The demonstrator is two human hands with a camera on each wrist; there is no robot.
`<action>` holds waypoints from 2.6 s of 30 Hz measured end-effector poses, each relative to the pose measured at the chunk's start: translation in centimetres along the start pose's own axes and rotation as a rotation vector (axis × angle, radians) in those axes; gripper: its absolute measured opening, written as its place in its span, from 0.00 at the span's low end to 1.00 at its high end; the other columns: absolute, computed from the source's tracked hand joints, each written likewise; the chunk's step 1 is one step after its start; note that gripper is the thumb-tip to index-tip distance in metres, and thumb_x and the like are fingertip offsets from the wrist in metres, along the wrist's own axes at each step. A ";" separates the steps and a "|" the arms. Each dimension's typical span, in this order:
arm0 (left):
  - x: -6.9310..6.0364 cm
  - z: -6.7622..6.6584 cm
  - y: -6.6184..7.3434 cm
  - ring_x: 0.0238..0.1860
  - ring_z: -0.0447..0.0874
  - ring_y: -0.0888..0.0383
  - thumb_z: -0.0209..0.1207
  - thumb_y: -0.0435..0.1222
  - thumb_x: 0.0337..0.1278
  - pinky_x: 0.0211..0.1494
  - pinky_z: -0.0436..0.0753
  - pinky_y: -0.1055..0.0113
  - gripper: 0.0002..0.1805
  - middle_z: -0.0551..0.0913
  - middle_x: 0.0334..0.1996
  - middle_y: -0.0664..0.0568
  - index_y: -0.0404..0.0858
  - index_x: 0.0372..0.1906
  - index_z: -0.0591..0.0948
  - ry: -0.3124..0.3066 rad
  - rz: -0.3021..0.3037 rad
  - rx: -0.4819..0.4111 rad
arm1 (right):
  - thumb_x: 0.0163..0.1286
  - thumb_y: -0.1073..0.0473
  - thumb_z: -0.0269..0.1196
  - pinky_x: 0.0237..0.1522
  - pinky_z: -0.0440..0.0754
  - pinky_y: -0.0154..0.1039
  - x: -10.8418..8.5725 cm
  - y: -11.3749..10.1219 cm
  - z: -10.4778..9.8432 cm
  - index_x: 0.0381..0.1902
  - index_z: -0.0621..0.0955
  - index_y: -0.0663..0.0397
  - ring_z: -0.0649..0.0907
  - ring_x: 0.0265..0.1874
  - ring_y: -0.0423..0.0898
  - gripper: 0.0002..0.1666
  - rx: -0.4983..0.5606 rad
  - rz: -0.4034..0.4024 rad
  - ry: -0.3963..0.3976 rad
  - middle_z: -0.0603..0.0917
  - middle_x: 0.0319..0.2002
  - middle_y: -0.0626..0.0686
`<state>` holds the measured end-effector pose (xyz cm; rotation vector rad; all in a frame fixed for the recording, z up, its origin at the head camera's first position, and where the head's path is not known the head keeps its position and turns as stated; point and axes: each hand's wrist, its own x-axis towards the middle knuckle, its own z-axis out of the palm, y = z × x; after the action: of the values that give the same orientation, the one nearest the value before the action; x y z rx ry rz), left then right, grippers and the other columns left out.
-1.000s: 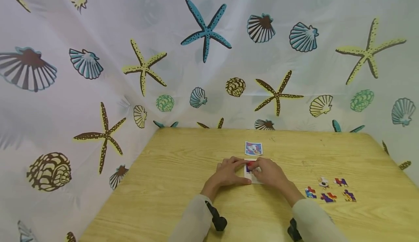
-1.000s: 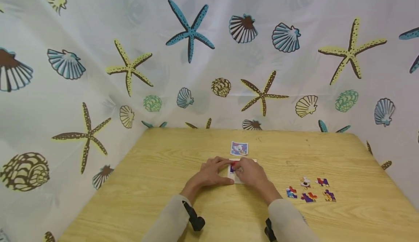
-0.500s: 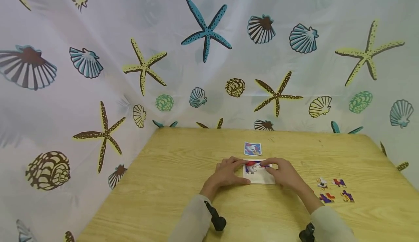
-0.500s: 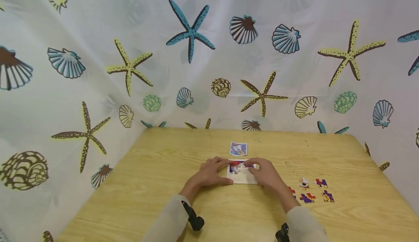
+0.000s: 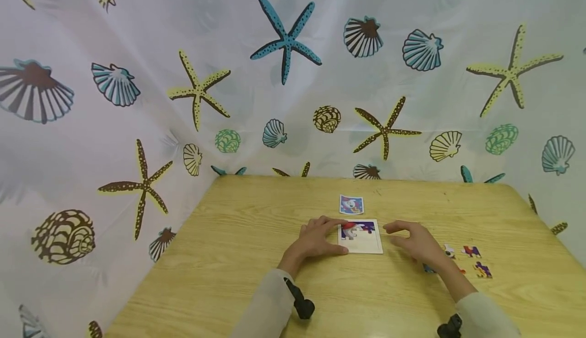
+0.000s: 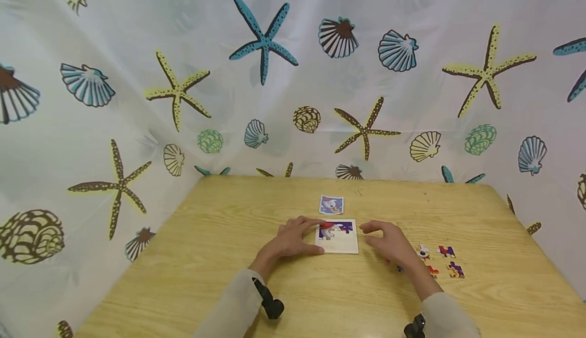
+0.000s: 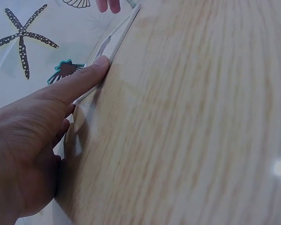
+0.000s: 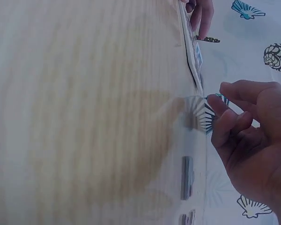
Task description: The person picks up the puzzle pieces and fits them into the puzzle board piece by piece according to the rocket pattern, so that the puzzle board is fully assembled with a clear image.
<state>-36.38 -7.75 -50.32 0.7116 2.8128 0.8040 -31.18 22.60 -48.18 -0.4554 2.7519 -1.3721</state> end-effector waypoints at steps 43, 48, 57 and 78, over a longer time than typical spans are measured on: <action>0.6 0.4 -0.6 0.68 0.63 0.45 0.71 0.61 0.54 0.71 0.55 0.40 0.27 0.69 0.72 0.53 0.64 0.59 0.81 -0.006 -0.016 -0.021 | 0.74 0.71 0.55 0.12 0.66 0.35 -5.8 4.7 -7.5 0.65 0.78 0.67 0.64 0.09 0.39 0.23 0.024 0.191 0.034 0.87 0.37 0.63; 0.3 0.0 -0.7 0.66 0.64 0.46 0.72 0.61 0.54 0.70 0.58 0.41 0.27 0.70 0.71 0.54 0.63 0.58 0.81 -0.006 -0.016 -0.032 | 0.72 0.73 0.55 0.13 0.68 0.36 -5.8 5.0 -7.4 0.64 0.79 0.67 0.65 0.09 0.40 0.24 0.024 0.205 0.033 0.86 0.44 0.66; 0.5 0.3 -0.2 0.67 0.64 0.46 0.71 0.61 0.54 0.69 0.58 0.41 0.26 0.71 0.70 0.54 0.63 0.58 0.81 -0.008 -0.007 -0.047 | 0.68 0.74 0.59 0.15 0.70 0.36 -6.1 5.4 -7.7 0.58 0.84 0.67 0.67 0.11 0.41 0.21 -0.052 0.189 0.015 0.77 0.60 0.75; 0.4 0.2 -0.4 0.64 0.64 0.46 0.72 0.60 0.54 0.69 0.58 0.41 0.27 0.70 0.71 0.54 0.63 0.59 0.81 -0.005 -0.008 -0.045 | 0.70 0.75 0.56 0.13 0.70 0.37 -6.0 5.3 -7.3 0.58 0.83 0.68 0.67 0.11 0.41 0.20 -0.031 0.195 0.009 0.82 0.53 0.69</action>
<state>-36.85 -7.74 -50.72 0.6938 2.7818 0.8595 -27.90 32.92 -48.54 -0.1761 2.7411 -1.2907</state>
